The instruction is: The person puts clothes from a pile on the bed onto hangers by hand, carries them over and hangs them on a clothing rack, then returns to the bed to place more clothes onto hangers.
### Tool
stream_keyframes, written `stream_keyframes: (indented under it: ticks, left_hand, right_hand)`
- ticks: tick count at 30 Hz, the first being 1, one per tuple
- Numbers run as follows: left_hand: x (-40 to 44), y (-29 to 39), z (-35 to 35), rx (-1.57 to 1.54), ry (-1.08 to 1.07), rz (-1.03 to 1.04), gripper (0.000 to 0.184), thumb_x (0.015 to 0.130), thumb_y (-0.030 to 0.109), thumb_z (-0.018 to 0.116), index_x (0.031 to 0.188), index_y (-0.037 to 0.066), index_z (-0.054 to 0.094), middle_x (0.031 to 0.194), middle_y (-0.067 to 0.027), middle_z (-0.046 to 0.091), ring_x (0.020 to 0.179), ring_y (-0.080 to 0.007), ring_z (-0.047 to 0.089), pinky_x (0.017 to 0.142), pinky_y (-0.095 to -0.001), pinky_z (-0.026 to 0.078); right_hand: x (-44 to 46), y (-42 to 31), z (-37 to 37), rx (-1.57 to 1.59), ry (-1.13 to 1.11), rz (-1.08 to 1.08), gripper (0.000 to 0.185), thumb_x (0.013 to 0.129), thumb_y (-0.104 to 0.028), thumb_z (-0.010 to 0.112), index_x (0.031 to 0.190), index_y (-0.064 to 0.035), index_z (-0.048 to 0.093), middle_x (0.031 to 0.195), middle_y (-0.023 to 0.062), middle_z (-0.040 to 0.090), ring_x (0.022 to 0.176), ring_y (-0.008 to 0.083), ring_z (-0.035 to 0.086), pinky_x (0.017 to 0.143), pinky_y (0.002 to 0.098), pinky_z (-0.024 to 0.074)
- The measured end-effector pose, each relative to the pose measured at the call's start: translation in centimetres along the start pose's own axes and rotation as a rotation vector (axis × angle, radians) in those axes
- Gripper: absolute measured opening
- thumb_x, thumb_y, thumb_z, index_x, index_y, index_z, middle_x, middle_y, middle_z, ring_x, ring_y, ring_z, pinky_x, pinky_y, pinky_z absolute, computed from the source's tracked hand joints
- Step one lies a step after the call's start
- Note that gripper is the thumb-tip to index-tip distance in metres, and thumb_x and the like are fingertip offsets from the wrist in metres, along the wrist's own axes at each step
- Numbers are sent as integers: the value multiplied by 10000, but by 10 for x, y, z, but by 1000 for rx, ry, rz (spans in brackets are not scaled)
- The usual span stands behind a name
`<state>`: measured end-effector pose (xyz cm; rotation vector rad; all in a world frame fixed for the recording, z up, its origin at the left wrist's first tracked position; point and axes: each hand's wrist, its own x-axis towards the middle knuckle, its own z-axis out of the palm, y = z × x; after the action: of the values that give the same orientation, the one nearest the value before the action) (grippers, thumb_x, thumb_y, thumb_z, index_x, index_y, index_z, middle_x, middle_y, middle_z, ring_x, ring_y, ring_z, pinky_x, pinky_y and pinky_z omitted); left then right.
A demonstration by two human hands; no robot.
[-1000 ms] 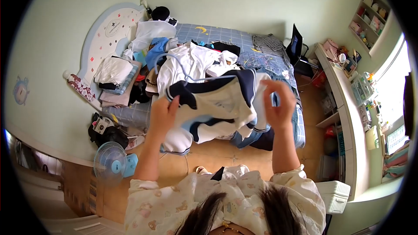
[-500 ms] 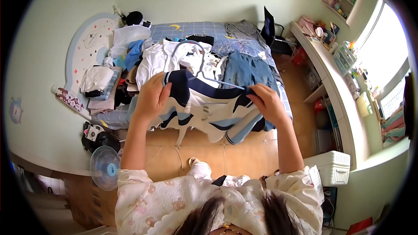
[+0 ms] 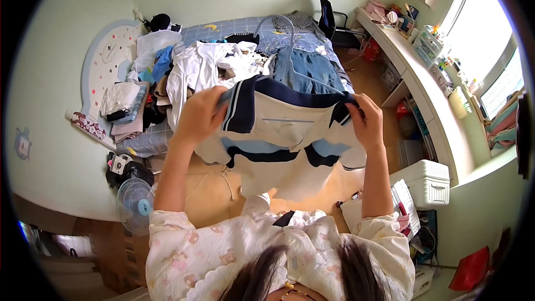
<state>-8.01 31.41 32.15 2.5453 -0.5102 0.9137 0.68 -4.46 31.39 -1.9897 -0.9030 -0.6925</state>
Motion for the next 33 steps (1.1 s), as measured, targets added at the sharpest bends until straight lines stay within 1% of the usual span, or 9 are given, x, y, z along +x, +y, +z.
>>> stream_keyframes:
  ticks: [3, 9, 14, 16, 20, 25, 28, 29, 33]
  left_hand:
    - [-4, -5, 24, 32, -17, -13, 88, 866, 105, 531, 934, 92, 477, 658, -145, 574, 632, -375, 591, 518, -443, 440]
    - [-2, 7, 36, 58, -50, 106, 161, 835, 70, 563, 941, 76, 442, 644, -133, 563, 618, -365, 590, 509, -432, 448]
    - [5, 11, 45, 149, -45, 228, 167, 827, 88, 595, 897, 87, 444, 628, -111, 552, 602, -330, 587, 488, -409, 448]
    - [4, 16, 48, 121, -18, 179, 147, 835, 100, 598, 859, 88, 454, 621, -110, 553, 585, -327, 590, 484, -404, 448]
    - [3, 17, 50, 0, -4, 24, 96, 865, 92, 560, 879, 68, 468, 617, -151, 565, 592, -366, 586, 505, -426, 444]
    - [7, 24, 44, -114, -16, -15, 78, 888, 90, 539, 929, 58, 481, 655, -169, 586, 624, -388, 590, 532, -437, 447]
    - [9, 23, 42, -125, -65, 8, 60, 895, 81, 532, 935, 54, 496, 696, -169, 582, 676, -384, 589, 564, -431, 452]
    - [9, 22, 42, -127, -87, 13, 53, 898, 78, 530, 936, 51, 504, 717, -171, 581, 701, -381, 589, 579, -429, 455]
    - [19, 10, 42, -201, 81, 124, 65, 908, 59, 495, 888, 9, 530, 798, -167, 543, 761, -366, 527, 673, -396, 435]
  right_hand:
    - [-3, 1, -21, -48, -73, -28, 117, 812, -4, 627, 926, 24, 624, 838, 133, 588, 797, 296, 546, 711, 320, 453]
    - [-3, -5, -51, -124, -76, -78, 129, 831, -30, 608, 941, 36, 623, 906, 130, 606, 912, 306, 542, 825, 364, 421]
    - [0, -17, -74, 206, 77, 152, 141, 827, 20, 590, 960, 59, 613, 981, 121, 601, 869, 253, 552, 810, 308, 435]
    - [2, -15, -81, 247, 74, 207, 222, 832, -52, 627, 1038, 30, 628, 1115, 123, 600, 992, 282, 559, 911, 337, 414]
    - [10, -56, -86, 68, -200, -84, 444, 800, -199, 691, 1202, -36, 599, 1310, 107, 543, 1274, 311, 432, 1091, 437, 252]
    - [8, -53, -88, -66, -135, 22, 426, 804, -137, 687, 1203, -25, 587, 1198, 156, 596, 1114, 309, 552, 947, 362, 427]
    - [7, -43, -78, -29, -390, 212, 357, 829, -99, 664, 1166, -7, 592, 1030, 186, 644, 907, 315, 625, 796, 326, 493]
    - [2, -27, -72, -24, -388, 142, 284, 853, -100, 643, 1111, 9, 603, 910, 194, 652, 771, 320, 632, 729, 342, 498]
    - [-10, -6, -53, -10, -264, 135, 218, 867, -89, 622, 1057, 18, 609, 896, 190, 642, 763, 343, 610, 715, 346, 488]
